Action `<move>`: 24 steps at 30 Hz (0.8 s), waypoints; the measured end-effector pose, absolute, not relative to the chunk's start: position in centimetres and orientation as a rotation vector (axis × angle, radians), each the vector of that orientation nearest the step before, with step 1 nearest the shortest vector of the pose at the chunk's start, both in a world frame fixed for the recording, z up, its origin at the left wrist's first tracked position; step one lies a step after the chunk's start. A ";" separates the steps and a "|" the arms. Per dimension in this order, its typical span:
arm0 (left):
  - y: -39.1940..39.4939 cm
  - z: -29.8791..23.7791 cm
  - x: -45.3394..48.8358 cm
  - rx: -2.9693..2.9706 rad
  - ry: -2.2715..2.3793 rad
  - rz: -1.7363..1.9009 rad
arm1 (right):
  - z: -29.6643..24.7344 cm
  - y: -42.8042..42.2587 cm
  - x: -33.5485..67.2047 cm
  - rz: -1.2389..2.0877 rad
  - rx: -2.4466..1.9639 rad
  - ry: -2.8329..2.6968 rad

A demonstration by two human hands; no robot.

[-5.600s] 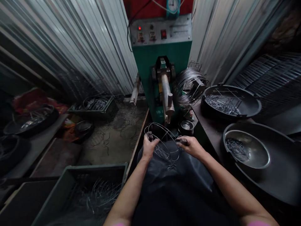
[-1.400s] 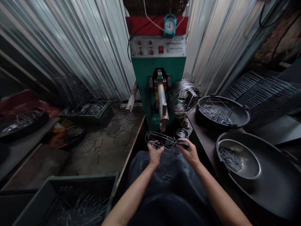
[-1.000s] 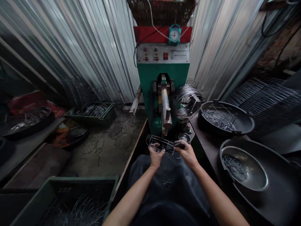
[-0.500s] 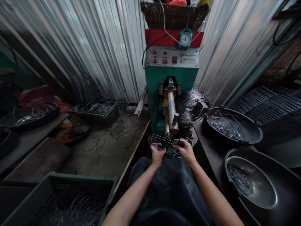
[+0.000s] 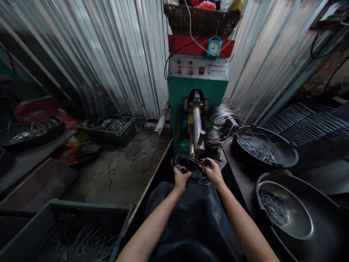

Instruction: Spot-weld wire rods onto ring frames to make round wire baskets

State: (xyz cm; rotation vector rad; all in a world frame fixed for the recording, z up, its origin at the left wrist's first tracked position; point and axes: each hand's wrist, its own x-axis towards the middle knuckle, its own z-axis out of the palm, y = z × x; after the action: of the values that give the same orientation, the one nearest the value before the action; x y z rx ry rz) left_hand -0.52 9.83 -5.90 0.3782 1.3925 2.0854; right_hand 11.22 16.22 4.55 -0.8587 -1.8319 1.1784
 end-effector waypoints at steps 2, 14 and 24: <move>9.7 -5.8 -0.3 0.336 1.393 2.052 | 4.7 16.2 11.1 1.190 -0.872 -1.838; 9.5 -6.0 0.2 0.351 1.434 2.041 | 3.2 14.3 13.5 1.279 -0.857 -1.501; 8.4 -6.1 -0.8 0.009 1.188 2.067 | 4.7 16.4 16.5 1.086 -0.918 -1.567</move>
State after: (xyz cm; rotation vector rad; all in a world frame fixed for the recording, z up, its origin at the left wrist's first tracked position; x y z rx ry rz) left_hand -0.77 8.41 -6.06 0.0093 1.1882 2.0666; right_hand 16.45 16.41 4.66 -0.9176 -1.5671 1.0858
